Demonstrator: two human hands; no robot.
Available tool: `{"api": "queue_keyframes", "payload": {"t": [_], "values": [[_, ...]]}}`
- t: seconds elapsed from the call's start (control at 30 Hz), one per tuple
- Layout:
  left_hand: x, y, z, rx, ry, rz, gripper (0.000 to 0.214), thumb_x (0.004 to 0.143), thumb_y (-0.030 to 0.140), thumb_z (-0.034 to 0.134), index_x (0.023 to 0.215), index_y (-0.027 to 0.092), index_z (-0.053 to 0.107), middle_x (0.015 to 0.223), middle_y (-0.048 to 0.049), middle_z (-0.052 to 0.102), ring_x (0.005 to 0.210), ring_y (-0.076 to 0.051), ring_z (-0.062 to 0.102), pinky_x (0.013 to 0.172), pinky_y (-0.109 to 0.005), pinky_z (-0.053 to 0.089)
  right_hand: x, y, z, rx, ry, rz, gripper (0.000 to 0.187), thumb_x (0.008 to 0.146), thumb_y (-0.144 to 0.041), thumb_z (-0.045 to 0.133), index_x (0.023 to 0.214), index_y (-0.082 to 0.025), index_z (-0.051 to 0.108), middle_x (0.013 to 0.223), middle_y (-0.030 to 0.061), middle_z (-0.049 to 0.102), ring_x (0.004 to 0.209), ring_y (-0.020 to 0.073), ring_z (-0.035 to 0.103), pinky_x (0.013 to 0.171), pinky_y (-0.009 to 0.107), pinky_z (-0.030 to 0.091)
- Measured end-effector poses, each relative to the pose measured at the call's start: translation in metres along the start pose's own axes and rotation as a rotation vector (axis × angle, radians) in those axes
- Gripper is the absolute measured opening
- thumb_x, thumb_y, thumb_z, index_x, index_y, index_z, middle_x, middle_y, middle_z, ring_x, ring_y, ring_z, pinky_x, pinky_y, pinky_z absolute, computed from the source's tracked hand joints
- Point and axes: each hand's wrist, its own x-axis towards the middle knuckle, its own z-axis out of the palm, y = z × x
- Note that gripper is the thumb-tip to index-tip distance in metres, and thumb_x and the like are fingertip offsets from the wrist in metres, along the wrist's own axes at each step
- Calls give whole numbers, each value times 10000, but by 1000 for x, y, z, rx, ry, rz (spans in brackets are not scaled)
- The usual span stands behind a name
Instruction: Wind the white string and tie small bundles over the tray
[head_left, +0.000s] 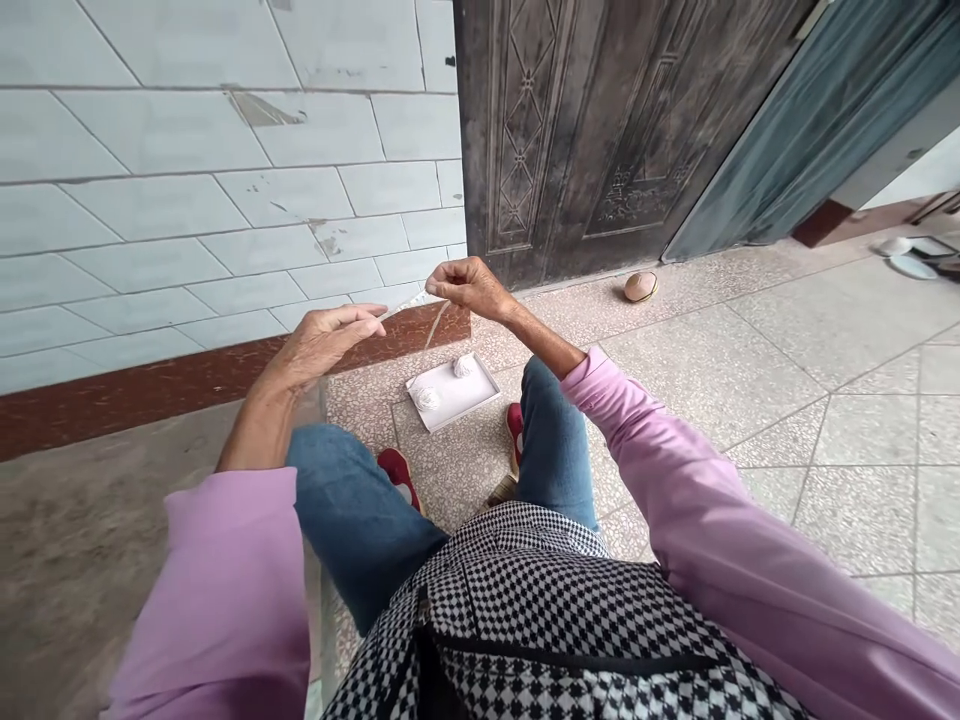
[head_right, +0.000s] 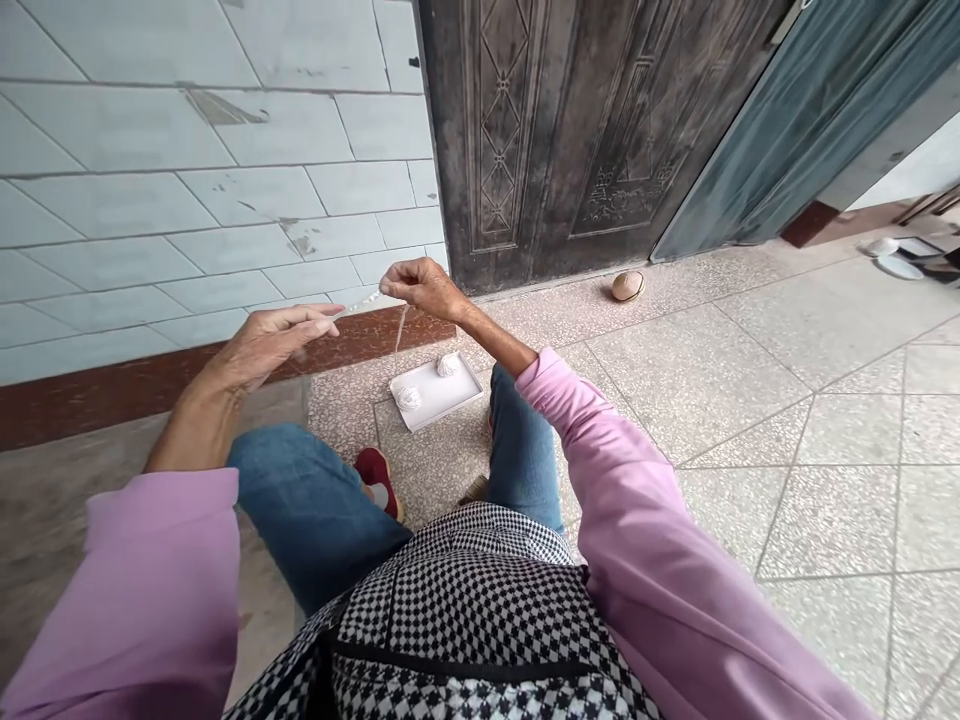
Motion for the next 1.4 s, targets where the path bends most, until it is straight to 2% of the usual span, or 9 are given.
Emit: {"api": "queue_keyframes", "payload": {"t": [0.17, 0.37, 0.63, 0.8, 0.87, 0.97, 1.13, 1.23, 1.4], "values": [[-1, -9, 3, -515, 46, -43, 483, 880, 585, 1116, 931, 209, 817, 1290, -211, 968, 1333, -425, 892, 1305, -615, 676, 13, 16, 21, 119, 15, 28, 340, 1107, -398, 898, 904, -206, 704, 689, -63, 544, 622, 108, 437, 602, 238, 351], [17, -16, 3, -758, 253, -165, 346, 1076, 412, 968, 973, 231, 693, 1300, -156, 972, 1353, -329, 917, 1061, -397, 776, 21, 35, 65, 130, -31, 87, 338, 1109, -377, 850, 862, -190, 713, 633, -82, 473, 625, 110, 401, 623, 237, 297], [39, -44, 1, -689, 339, -203, 352, 1098, 478, 939, 971, 230, 724, 1224, -141, 973, 1263, -328, 965, 957, -349, 789, 27, 63, 39, 21, 105, 239, 312, 1104, -295, 769, 817, -197, 699, 672, -41, 585, 662, 150, 537, 703, 252, 433], [45, -70, 8, -596, 226, -231, 438, 944, 535, 1045, 993, 204, 763, 1084, -160, 948, 1046, -332, 963, 885, -364, 757, 22, 71, 25, -125, 142, 261, 186, 1195, -262, 748, 1173, -149, 894, 1277, 138, 939, 1240, 285, 853, 1129, 368, 669], [50, -78, 13, -543, 158, -243, 470, 936, 568, 1051, 1002, 193, 775, 1115, -184, 953, 1018, -331, 958, 885, -378, 748, 23, 71, 31, -37, 91, 216, 330, 1286, -387, 714, 1423, -149, 898, 1571, 189, 908, 1445, 312, 834, 1225, 414, 696], [60, -90, 20, -524, 42, -257, 462, 980, 571, 1043, 1028, 193, 783, 1131, -196, 962, 1061, -356, 969, 916, -418, 740, 27, 73, 50, 132, -53, 169, 448, 1314, -513, 748, 1592, -175, 843, 1685, 199, 867, 1495, 313, 825, 1229, 436, 738], [72, -112, 32, -631, 15, -276, 524, 902, 583, 1115, 1015, 201, 775, 973, -171, 947, 1009, -398, 976, 841, -427, 760, 29, 89, 76, 196, -119, 154, 249, 1295, -367, 791, 1396, -144, 835, 1241, 110, 906, 1125, 218, 829, 1031, 314, 691], [74, -118, 38, -697, 22, -295, 551, 831, 561, 1152, 992, 164, 806, 981, -194, 944, 936, -388, 973, 780, -400, 774, 24, 94, 74, 97, -76, 211, 247, 1291, -283, 738, 1092, -142, 782, 871, -2, 701, 841, 154, 629, 826, 268, 525], [75, -107, 50, -808, 5, -313, 377, 989, 450, 1063, 975, 175, 806, 1122, -179, 972, 1003, -333, 986, 798, -342, 786, 20, 83, 55, -33, 84, 202, 303, 1244, -185, 701, 945, -199, 651, 859, -27, 608, 877, 166, 564, 876, 300, 456]]}}
